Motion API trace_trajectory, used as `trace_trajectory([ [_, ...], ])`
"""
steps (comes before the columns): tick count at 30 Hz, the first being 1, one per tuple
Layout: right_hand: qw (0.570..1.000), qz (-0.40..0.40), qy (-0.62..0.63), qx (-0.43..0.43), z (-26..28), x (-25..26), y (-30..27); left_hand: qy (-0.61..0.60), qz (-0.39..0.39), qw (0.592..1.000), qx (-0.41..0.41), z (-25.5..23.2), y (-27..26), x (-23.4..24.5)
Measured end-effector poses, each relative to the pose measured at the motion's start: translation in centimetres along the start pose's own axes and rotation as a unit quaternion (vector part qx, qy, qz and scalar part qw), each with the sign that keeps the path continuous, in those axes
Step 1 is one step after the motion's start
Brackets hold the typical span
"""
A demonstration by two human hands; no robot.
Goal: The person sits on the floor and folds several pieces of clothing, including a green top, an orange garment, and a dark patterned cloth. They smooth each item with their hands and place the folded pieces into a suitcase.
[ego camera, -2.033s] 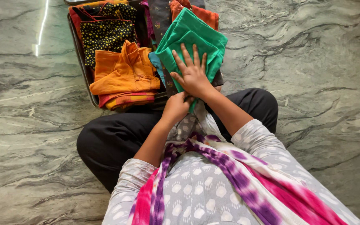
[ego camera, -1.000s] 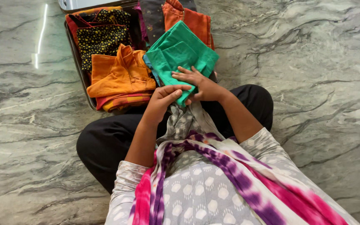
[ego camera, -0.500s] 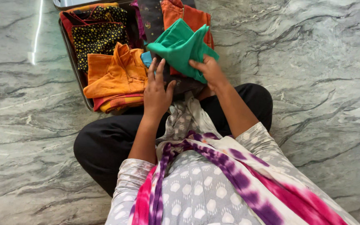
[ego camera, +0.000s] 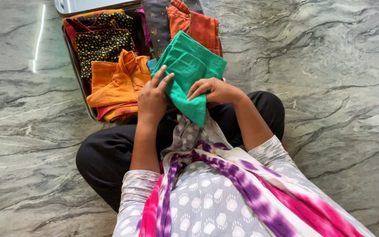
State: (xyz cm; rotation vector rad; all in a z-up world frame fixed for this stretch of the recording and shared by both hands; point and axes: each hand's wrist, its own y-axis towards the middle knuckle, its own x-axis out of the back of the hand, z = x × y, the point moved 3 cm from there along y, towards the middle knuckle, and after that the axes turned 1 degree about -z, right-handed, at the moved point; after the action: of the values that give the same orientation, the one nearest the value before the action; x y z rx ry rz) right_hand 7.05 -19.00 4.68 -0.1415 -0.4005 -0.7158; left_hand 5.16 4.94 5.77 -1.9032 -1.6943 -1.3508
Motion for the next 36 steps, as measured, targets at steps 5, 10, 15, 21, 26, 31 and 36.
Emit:
trace_trajectory([
  [5,0.968,-0.063,0.189,-0.149,-3.3,0.4,-1.5,-0.043,0.023,0.999,-0.003,0.6,-0.1,-0.3],
  [10,0.854,-0.27,0.386,-0.221,-7.9,0.6,-0.9,-0.101,0.04,0.987,0.118,1.3,0.1,-0.9],
  [15,0.841,-0.29,0.37,-0.266,-8.8,0.4,-1.0,-0.137,0.012,0.978,0.155,1.5,0.3,-1.1],
  [21,0.891,-0.212,0.274,-0.295,-8.4,0.8,-1.9,-0.128,0.018,0.979,0.158,1.7,0.0,-1.2],
  [26,0.874,-0.255,0.239,-0.337,-8.5,0.8,-2.1,-0.15,0.013,0.977,0.15,2.1,-0.4,-1.6],
  [31,0.895,-0.296,0.061,-0.327,-9.4,0.8,-2.3,-0.107,0.003,0.973,0.205,2.8,-0.9,-3.1],
  [36,0.841,-0.418,-0.213,-0.268,-3.2,-0.1,-1.1,-0.123,-0.048,0.966,0.224,2.9,-1.1,-4.4],
])
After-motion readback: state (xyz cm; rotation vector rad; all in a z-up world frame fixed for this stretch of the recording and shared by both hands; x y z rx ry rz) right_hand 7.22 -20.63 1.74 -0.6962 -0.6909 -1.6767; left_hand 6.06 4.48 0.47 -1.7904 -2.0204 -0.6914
